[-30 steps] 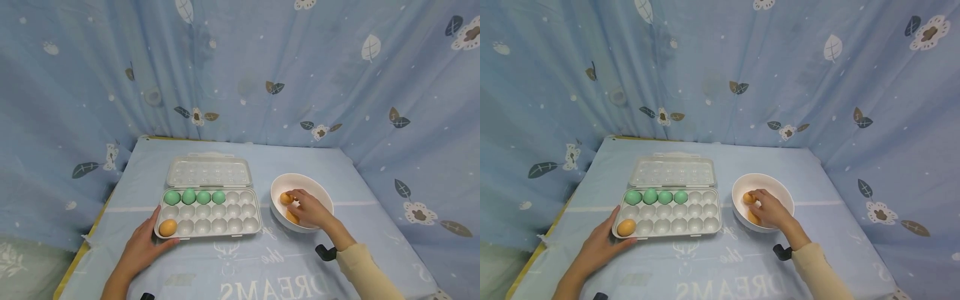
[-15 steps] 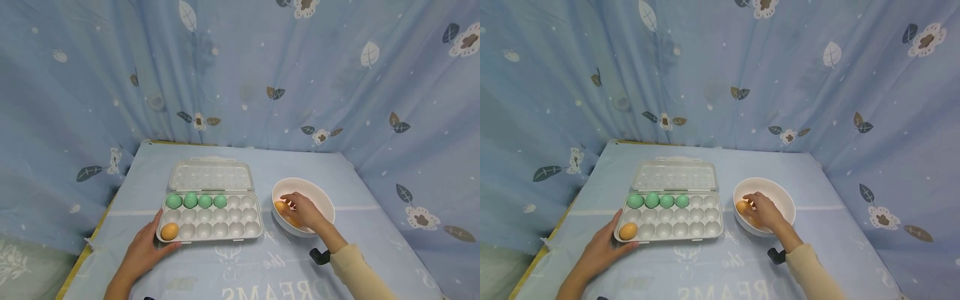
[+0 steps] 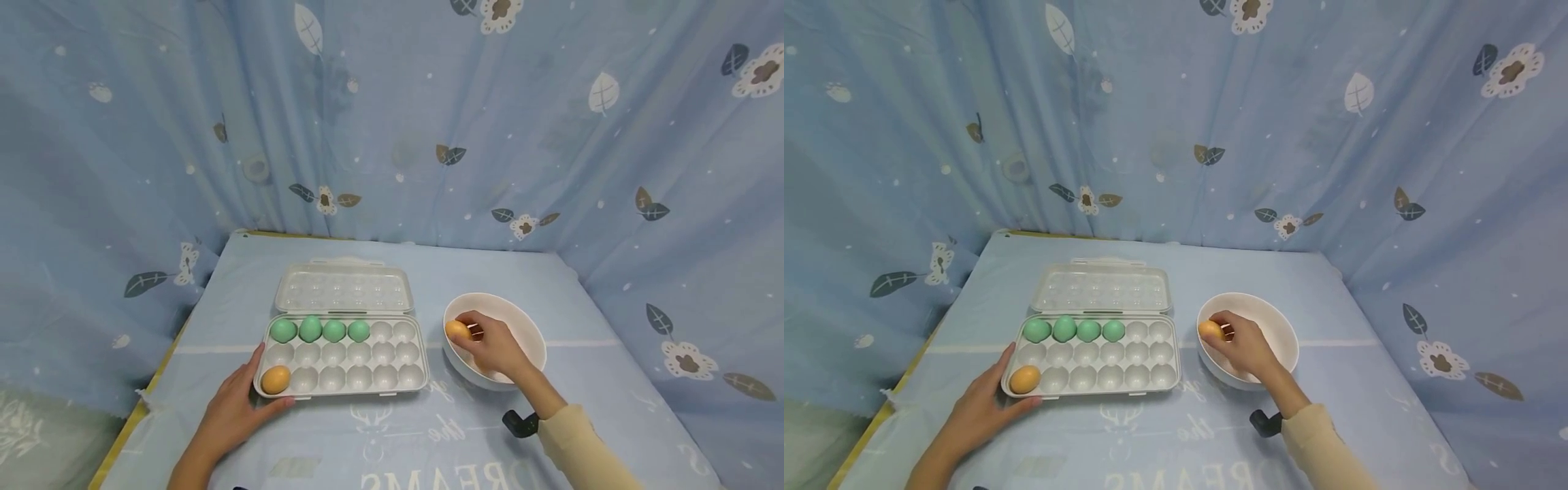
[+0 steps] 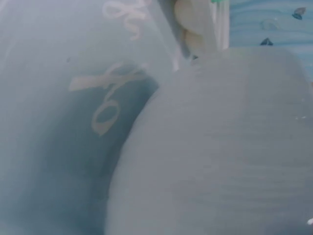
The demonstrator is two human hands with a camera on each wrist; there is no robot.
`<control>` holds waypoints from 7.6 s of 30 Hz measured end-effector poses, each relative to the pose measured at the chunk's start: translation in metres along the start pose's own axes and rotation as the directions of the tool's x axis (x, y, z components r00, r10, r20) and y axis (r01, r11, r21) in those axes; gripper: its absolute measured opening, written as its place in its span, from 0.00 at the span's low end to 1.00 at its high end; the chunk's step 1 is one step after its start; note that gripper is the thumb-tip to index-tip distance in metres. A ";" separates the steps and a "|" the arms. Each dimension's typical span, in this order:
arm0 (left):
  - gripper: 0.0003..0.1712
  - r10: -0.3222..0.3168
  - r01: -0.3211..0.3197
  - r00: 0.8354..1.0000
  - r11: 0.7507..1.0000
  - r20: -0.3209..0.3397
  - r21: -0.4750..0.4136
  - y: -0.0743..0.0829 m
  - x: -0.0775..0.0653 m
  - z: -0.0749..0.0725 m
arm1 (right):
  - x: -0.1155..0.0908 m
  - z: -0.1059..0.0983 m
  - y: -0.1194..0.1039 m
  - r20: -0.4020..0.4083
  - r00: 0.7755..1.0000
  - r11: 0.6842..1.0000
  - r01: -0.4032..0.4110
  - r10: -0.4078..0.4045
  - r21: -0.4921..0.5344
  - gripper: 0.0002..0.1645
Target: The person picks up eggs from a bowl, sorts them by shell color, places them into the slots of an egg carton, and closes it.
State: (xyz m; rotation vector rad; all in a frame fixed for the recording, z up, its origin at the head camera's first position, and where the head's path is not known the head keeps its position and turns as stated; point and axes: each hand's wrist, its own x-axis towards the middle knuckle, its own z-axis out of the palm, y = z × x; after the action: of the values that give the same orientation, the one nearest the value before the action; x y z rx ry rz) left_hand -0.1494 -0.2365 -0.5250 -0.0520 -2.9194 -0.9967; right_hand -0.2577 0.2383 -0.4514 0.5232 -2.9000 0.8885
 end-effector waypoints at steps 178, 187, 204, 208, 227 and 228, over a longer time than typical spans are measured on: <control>0.70 0.056 -0.058 0.997 0.997 -0.051 -0.053 0.001 0.001 0.002 | 0.011 0.100 -0.123 0.153 0.884 0.896 0.441 -0.442 0.044 0.27; 0.71 0.022 -0.023 0.999 0.999 -0.034 -0.035 0.002 0.002 0.000 | 0.013 0.109 -0.132 0.168 0.883 0.898 0.439 -0.438 0.031 0.26; 0.69 0.071 -0.075 0.995 0.996 -0.064 -0.057 -0.002 0.001 0.005 | 0.016 0.125 -0.146 0.192 0.874 0.895 0.432 -0.446 0.110 0.18; 0.69 0.070 -0.074 0.995 0.996 -0.067 -0.058 -0.001 0.002 0.004 | 0.014 0.114 -0.138 0.186 0.881 0.901 0.425 -0.434 0.089 0.17; 0.71 0.030 -0.031 0.999 0.999 -0.037 -0.032 -0.002 0.001 0.000 | -0.002 0.003 -0.036 -0.101 0.963 0.968 0.250 -0.252 -0.031 0.20; 0.71 0.029 -0.030 0.999 0.999 -0.035 -0.034 -0.002 0.001 0.000 | -0.003 0.000 -0.030 -0.100 0.967 0.972 0.229 -0.232 -0.043 0.21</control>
State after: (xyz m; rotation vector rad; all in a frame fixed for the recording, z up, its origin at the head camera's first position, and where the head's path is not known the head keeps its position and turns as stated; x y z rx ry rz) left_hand -0.1508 -0.2378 -0.5263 -0.0779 -2.8619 -1.0328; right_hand -0.2445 0.2161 -0.4359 0.7685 -2.6842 0.8098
